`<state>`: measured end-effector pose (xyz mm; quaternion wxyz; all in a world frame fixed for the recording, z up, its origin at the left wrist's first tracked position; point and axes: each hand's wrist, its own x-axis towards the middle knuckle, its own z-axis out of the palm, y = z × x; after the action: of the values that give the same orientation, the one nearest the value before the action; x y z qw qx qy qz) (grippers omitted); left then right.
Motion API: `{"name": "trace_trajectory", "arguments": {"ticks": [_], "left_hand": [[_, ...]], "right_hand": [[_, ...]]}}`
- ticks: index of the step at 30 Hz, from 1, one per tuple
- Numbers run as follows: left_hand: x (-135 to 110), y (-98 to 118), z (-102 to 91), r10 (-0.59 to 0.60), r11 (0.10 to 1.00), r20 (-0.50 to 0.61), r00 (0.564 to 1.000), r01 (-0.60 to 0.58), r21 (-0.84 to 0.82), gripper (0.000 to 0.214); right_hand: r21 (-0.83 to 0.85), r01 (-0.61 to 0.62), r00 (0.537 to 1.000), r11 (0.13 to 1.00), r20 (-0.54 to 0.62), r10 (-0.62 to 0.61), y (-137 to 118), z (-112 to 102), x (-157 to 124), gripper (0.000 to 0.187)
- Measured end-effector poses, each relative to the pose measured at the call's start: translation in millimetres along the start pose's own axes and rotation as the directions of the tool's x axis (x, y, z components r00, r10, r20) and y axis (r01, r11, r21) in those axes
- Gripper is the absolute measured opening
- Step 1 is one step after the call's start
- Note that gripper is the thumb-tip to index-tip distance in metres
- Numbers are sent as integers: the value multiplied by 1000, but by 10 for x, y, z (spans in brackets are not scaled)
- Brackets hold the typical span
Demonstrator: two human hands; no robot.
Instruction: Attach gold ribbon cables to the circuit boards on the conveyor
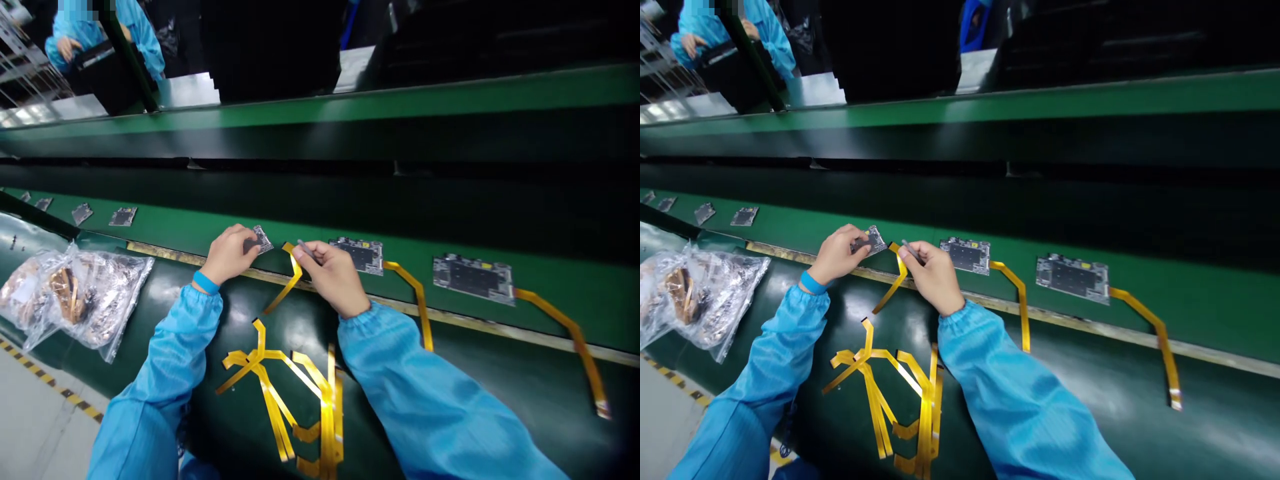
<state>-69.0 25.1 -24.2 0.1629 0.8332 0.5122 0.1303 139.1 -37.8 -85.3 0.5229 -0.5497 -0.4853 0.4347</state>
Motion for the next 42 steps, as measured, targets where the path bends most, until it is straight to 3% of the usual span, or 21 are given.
{"name": "trace_trajectory", "arguments": {"ticks": [3, 6, 13, 17, 20, 23, 29, 42], "left_hand": [[70, 80, -1, -15, 952, 83, 996, -11, 306, 40], [151, 137, 16, -23, 880, 185, 982, -68, 470, 55], [303, -70, -173, 90, 843, 383, 920, -275, 462, 61], [319, -65, -198, 81, 899, 278, 957, -191, 393, 41], [337, 79, -63, -63, 941, 188, 980, -5, 338, 22], [375, 240, 109, -168, 945, 192, 967, 102, 310, 13], [429, 412, 290, -194, 928, 159, 968, 129, 349, 18], [432, 536, 413, -155, 920, 136, 978, 92, 382, 24]], "right_hand": [[45, -9, 1000, 999, -18, 10, 59, -2, 34, 54], [58, -2, 1000, 998, -24, 4, 91, 16, 47, 56], [62, -4, 1000, 998, 25, 2, 130, 15, 117, 56], [-45, 8, 999, 999, 45, -6, 202, -7, 283, 41], [-160, 3, 1000, 987, 31, 2, 256, -45, 418, 25], [-263, 18, 1000, 965, 29, -11, 303, -110, 508, 18], [-282, 50, 996, 958, 89, -26, 383, -212, 559, 21], [-326, 34, 997, 945, 82, -7, 477, -328, 587, 20]]}}
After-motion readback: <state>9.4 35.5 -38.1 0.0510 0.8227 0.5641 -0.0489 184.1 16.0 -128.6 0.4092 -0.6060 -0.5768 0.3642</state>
